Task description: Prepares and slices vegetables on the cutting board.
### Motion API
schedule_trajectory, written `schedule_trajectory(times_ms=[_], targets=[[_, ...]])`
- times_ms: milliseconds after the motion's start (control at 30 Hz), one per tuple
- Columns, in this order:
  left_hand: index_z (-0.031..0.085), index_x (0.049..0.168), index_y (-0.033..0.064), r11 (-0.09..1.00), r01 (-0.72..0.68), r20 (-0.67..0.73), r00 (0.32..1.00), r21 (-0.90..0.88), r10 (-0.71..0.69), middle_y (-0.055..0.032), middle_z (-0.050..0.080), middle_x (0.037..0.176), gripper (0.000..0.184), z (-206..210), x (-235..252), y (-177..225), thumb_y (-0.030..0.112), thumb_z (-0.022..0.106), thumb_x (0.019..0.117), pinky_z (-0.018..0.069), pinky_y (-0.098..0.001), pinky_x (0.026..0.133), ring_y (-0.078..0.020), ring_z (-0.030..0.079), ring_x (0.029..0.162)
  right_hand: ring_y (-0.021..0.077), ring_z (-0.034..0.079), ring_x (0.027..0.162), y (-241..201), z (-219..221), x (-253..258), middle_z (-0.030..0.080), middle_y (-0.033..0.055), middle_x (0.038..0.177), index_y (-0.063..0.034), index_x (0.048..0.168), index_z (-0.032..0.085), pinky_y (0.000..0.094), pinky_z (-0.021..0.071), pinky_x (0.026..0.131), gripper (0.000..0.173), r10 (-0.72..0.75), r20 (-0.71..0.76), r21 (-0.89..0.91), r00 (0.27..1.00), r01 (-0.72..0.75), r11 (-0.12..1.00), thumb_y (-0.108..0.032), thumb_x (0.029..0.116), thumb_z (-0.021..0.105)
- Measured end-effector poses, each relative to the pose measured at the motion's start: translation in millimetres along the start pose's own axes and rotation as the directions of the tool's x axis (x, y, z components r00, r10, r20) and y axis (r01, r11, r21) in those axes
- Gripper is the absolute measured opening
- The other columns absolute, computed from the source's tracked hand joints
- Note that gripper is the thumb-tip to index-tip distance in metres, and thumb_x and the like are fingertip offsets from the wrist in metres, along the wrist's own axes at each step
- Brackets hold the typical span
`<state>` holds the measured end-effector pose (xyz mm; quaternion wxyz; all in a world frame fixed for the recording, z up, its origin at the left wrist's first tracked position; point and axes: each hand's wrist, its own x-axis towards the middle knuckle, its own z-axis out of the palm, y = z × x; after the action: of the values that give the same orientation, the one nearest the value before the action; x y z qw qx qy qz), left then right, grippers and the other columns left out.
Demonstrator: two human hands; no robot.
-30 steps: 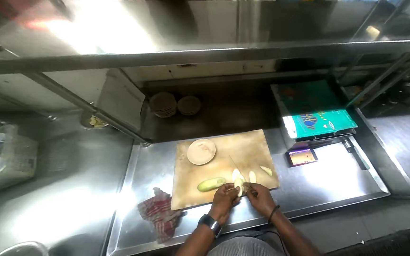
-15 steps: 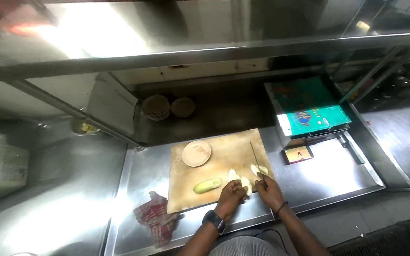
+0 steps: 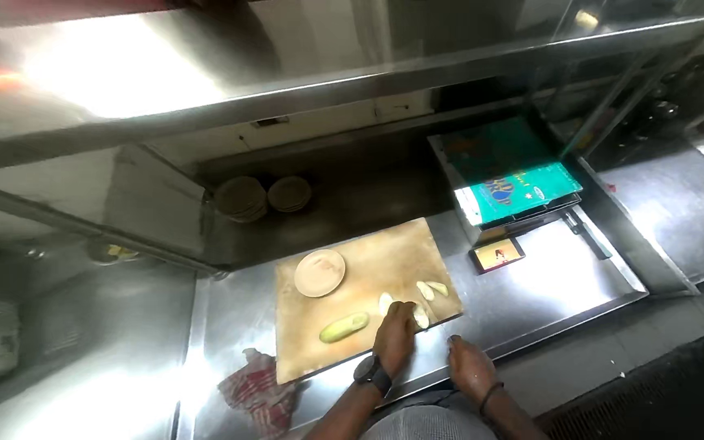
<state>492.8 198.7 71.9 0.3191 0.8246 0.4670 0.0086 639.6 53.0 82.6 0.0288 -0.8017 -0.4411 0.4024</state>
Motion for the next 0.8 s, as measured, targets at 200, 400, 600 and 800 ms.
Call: schedule_trajectory(times_ms=[200,400,600,800], targets=[[0.069,0.127,0.0132,0.995,-0.088,-0.010,0.996,0.037,0.088,-0.0079,0.066,0.124,0.030,10,7,-7,0.021,0.055,0.1023,0.0542,-0.0370,0.102,-0.0188,0.065,0.115,0.0342,0.069,0.110,-4,10,4,0.067,0.0168,0.126,-0.0100,0.144,0.051,0.0530,0.0564,0.092,0.046,-0.023,0.027,-0.020,0.999,0.024,1.000,-0.031,0.1079,0.033],[0.069,0.127,0.0126,0.994,-0.094,-0.017,0.995,0.056,0.095,-0.0080,0.066,0.124,0.030,10,7,-8,0.022,0.054,0.1028,0.0542,-0.0365,0.102,-0.0185,0.065,0.115,0.0331,0.070,0.110,3,6,12,0.067,0.0151,0.127,-0.0123,0.143,0.053,0.0515,0.0569,0.091,0.045,0.025,-0.034,-0.034,0.999,-0.026,0.999,-0.030,0.1084,0.031],[0.067,0.132,0.0191,0.982,-0.150,-0.003,0.988,0.118,0.151,-0.0093,0.058,0.136,0.032,8,6,-8,0.023,0.056,0.1017,0.0556,-0.0376,0.100,-0.0211,0.063,0.119,0.0344,0.071,0.106,3,5,7,0.071,0.0152,0.118,-0.0123,0.143,0.052,0.0536,0.0572,0.088,0.046,-0.005,-0.014,-0.021,1.000,0.005,1.000,-0.033,0.1081,0.030],[0.069,0.128,0.0228,0.956,-0.226,0.063,0.974,0.188,0.218,-0.0065,0.060,0.137,0.030,9,7,-13,0.023,0.052,0.1035,0.0532,-0.0409,0.104,-0.0231,0.060,0.124,0.0355,0.072,0.104,-5,-1,-6,0.072,0.0155,0.112,-0.0111,0.136,0.055,0.0554,0.0569,0.085,0.047,0.028,0.025,-0.068,0.999,-0.026,0.997,-0.037,0.1087,0.027]])
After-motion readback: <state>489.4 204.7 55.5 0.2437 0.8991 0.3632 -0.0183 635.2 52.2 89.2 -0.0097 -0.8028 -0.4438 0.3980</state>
